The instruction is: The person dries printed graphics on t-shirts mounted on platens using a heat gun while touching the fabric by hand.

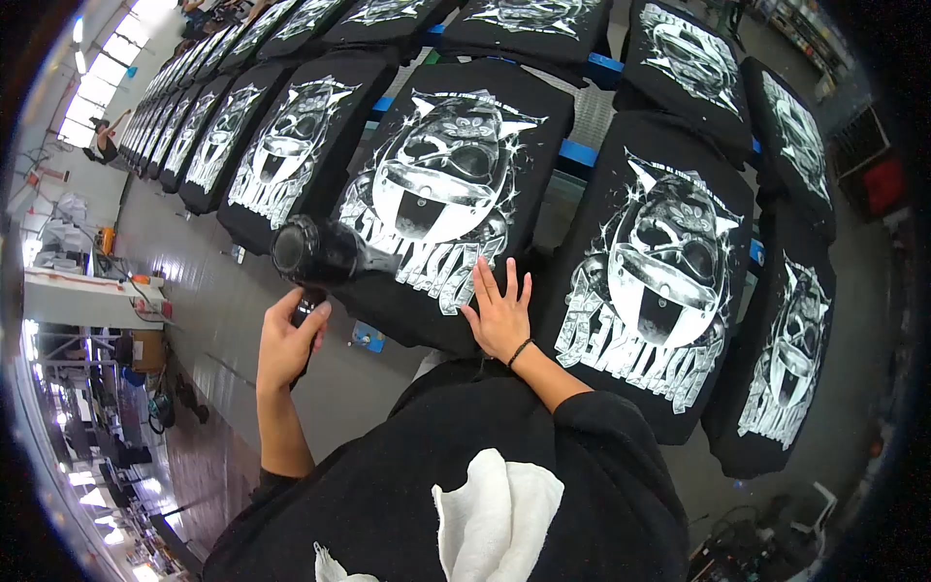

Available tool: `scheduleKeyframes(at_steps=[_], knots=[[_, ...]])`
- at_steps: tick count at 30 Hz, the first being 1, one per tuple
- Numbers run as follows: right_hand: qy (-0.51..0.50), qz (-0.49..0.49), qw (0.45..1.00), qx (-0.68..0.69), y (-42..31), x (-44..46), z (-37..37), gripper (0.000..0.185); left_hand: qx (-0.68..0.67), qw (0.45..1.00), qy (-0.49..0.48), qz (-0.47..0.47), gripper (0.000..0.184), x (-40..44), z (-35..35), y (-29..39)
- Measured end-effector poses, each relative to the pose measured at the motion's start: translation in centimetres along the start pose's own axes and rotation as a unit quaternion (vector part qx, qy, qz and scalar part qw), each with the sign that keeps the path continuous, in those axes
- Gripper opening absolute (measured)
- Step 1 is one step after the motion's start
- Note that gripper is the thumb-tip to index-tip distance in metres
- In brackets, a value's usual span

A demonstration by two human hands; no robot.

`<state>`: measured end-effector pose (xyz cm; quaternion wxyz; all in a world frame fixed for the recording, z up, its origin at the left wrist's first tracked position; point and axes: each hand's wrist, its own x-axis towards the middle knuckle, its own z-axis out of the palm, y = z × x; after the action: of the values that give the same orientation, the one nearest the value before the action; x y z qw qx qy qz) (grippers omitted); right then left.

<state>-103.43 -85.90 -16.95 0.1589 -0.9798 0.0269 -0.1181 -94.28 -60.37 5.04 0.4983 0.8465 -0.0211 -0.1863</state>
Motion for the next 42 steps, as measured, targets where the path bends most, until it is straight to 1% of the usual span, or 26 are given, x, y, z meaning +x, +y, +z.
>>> scheduleKeyframes(at_steps=[1, 3, 6, 8, 11, 13, 14, 16, 17, 19, 20, 22, 24, 26, 27, 28, 29, 31, 32, 33, 35, 36, 37, 38, 39, 42], knots=[[-0.001, -0.005, 1.000, -0.002, 0.0, 0.0, 0.1, 0.065, -0.013, 1.000, 0.023, 0.005, 0.018, 0.4, 0.4, 0.3], [-0.012, -0.017, 1.000, -0.016, 0.0, 0.0, 0.5, 0.066, -0.061, 0.998, 0.005, -0.024, 0.017, 1.3, 0.3, 0.4], [-0.006, -0.021, 1.000, -0.022, 0.2, 0.1, 0.7, 0.065, -0.079, 0.997, -0.019, -0.007, 0.020, 2.3, 0.8, 0.1], [-0.004, -0.019, 1.000, -0.023, 0.1, 0.1, 0.5, 0.065, -0.077, 0.997, -0.014, -0.012, 0.020, 2.5, 1.2, 0.3], [-0.006, -0.019, 0.999, -0.030, 0.0, 0.0, 0.5, 0.064, -0.068, 0.997, -0.022, -0.013, 0.022, 2.9, 1.5, 0.4], [-0.001, -0.015, 0.999, -0.028, 0.0, 0.0, 0.5, 0.064, -0.035, 0.999, -0.006, 0.006, 0.016, 2.9, 1.8, 0.5], [0.000, -0.013, 1.000, -0.028, -0.1, 0.0, 0.5, 0.064, -0.034, 0.999, -0.007, 0.007, 0.016, 2.9, 1.7, 0.4], [-0.006, -0.007, 1.000, -0.025, -0.2, -0.1, 0.4, 0.063, -0.030, 1.000, -0.011, -0.003, 0.028, 2.9, 1.2, 0.0], [-0.005, -0.005, 1.000, -0.026, -0.2, -0.1, 0.4, 0.063, -0.029, 0.999, -0.012, -0.002, 0.028, 2.7, 1.0, -0.3], [0.006, -0.008, 1.000, -0.022, -0.5, 0.2, 0.1, 0.061, -0.029, 0.999, -0.009, 0.018, 0.025, 2.1, 0.4, -0.9], [0.012, -0.013, 1.000, -0.018, -0.8, 0.4, 0.0, 0.060, -0.038, 0.999, -0.030, 0.006, 0.022, 1.7, -0.4, -0.9], [0.024, -0.021, 0.999, -0.004, -1.6, 1.1, 0.1, 0.057, -0.044, 0.998, -0.040, 0.001, 0.020, 1.3, -1.7, -1.2], [0.021, -0.040, 0.999, 0.016, -2.7, 2.1, 0.3, 0.057, -0.038, 0.999, -0.035, 0.013, 0.019, 1.4, -2.5, -1.4], [0.004, -0.049, 0.998, 0.027, -4.0, 3.4, 1.0, 0.057, 0.033, 0.999, 0.023, 0.022, 0.019, 2.1, -3.4, -1.6], [-0.003, -0.028, 0.999, 0.022, -4.4, 4.3, 1.3, 0.058, 0.032, 0.999, 0.019, 0.026, 0.019, 2.7, -4.0, -1.6], [-0.012, -0.006, 1.000, 0.016, -4.7, 5.2, 1.6, 0.059, 0.004, 1.000, 0.013, 0.016, 0.020, 3.4, -4.6, -1.7], [0.005, 0.033, 0.999, -0.023, -4.6, 6.2, 1.7, 0.064, -0.026, 1.000, 0.007, 0.008, 0.021, 4.2, -5.1, -1.8], [0.032, 0.100, 0.993, -0.054, -3.8, 8.1, 2.3, 0.066, -0.024, 0.999, 0.001, 0.025, 0.021, 5.7, -5.6, -2.1], [0.032, 0.109, 0.992, -0.058, -3.4, 8.8, 2.6, 0.068, -0.019, 0.999, 0.003, 0.034, 0.021, 6.3, -5.8, -2.4], [0.019, 0.102, 0.992, -0.066, -3.2, 9.1, 2.9, 0.068, -0.036, 0.998, -0.010, 0.045, 0.023, 7.1, -6.0, -2.5], [-0.008, 0.087, 0.993, -0.082, -3.1, 9.3, 3.7, 0.069, -0.102, 0.994, -0.039, 0.031, 0.025, 9.0, -6.6, -2.3], [-0.023, 0.085, 0.993, -0.084, -3.3, 9.2, 3.8, 0.070, -0.108, 0.993, -0.034, 0.036, 0.032, 10.1, -6.6, -2.8], [-0.037, 0.085, 0.992, -0.085, -3.6, 9.2, 3.8, 0.070, -0.086, 0.995, -0.027, 0.045, 0.036, 11.2, -6.7, -2.9], [-0.021, 0.091, 0.991, -0.091, -3.8, 9.1, 3.9, 0.069, -0.064, 0.996, -0.021, 0.053, 0.041, 12.1, -6.8, -3.0], [-0.010, 0.105, 0.990, -0.092, -4.0, 9.2, 3.9, 0.069, -0.045, 0.997, -0.022, 0.059, 0.051, 13.3, -6.9, -3.3], [0.004, 0.128, 0.987, -0.098, -4.5, 9.1, 4.0, 0.067, -0.069, 0.995, -0.047, 0.049, 0.053, 15.7, -7.2, -3.4]])
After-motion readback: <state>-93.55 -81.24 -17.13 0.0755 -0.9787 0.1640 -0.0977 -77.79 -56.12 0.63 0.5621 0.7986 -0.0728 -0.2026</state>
